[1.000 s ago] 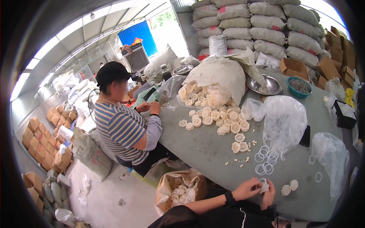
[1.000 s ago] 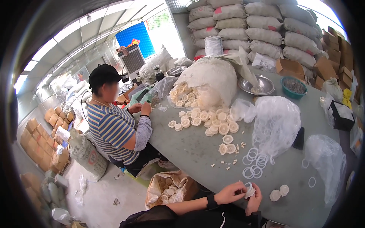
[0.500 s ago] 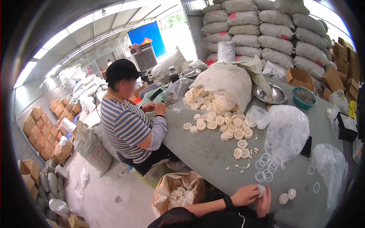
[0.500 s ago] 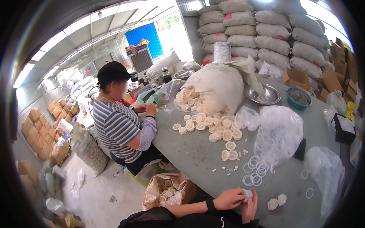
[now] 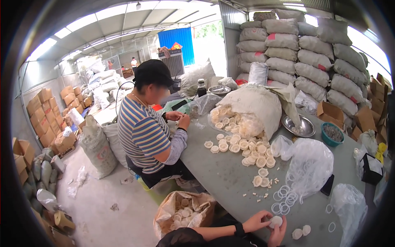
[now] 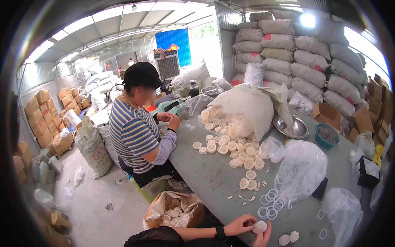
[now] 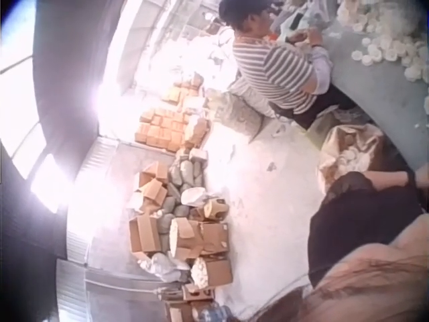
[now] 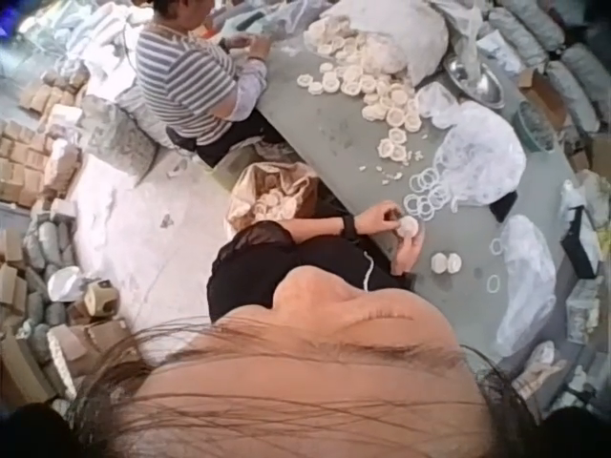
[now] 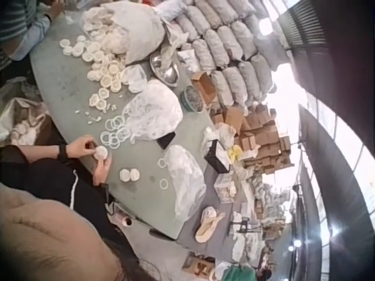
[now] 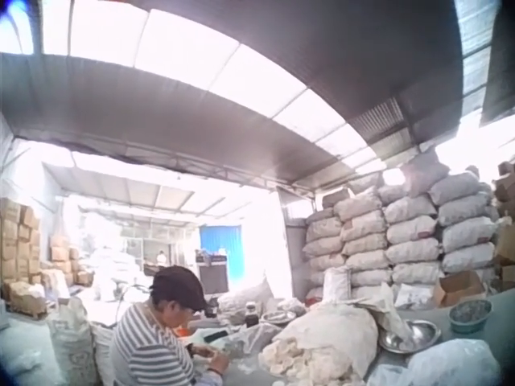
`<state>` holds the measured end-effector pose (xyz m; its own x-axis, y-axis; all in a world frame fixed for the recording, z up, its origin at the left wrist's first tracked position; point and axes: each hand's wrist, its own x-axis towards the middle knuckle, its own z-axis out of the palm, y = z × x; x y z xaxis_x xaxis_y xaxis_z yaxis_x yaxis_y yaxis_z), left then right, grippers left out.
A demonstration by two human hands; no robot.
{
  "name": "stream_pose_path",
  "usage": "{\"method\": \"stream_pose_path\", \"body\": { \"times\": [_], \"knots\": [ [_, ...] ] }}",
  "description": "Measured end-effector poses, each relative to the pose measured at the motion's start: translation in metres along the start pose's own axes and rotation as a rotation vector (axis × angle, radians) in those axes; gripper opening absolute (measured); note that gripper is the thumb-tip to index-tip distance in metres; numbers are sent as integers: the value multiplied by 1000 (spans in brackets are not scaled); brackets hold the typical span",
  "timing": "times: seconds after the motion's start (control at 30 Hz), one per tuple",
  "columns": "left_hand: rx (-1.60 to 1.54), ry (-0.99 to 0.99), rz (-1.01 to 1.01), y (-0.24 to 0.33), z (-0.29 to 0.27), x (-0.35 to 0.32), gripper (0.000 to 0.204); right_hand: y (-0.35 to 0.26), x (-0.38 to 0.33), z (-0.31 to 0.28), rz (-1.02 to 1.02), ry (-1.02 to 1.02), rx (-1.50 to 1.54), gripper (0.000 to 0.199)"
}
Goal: The person is assembling small white plastic rings and components at a workstation.
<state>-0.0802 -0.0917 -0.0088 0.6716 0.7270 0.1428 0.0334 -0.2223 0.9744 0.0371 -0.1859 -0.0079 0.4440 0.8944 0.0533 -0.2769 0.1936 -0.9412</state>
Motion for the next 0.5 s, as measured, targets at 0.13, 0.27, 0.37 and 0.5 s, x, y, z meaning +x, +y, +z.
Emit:
{"method": "stream_pose_path", "body": {
  "times": [0.13, 0.27, 0.37, 0.5],
  "knots": [
    [-71, -4, -21, -11, -3, 5, 23, -13, 0, 9, 61, -91, 9, 44],
    [-297, 15, -161, -22, -2, 8, 23, -14, 3, 10, 44, -152, -48, 47],
    [-303, 4, -100, -12, -2, 6, 27, -2, 0, 5, 40, -114, -19, 50],
    [-254, -68, -126, -12, -3, 3, 29, 1, 1, 2, 29, -78, -38, 40]
  ]
}}
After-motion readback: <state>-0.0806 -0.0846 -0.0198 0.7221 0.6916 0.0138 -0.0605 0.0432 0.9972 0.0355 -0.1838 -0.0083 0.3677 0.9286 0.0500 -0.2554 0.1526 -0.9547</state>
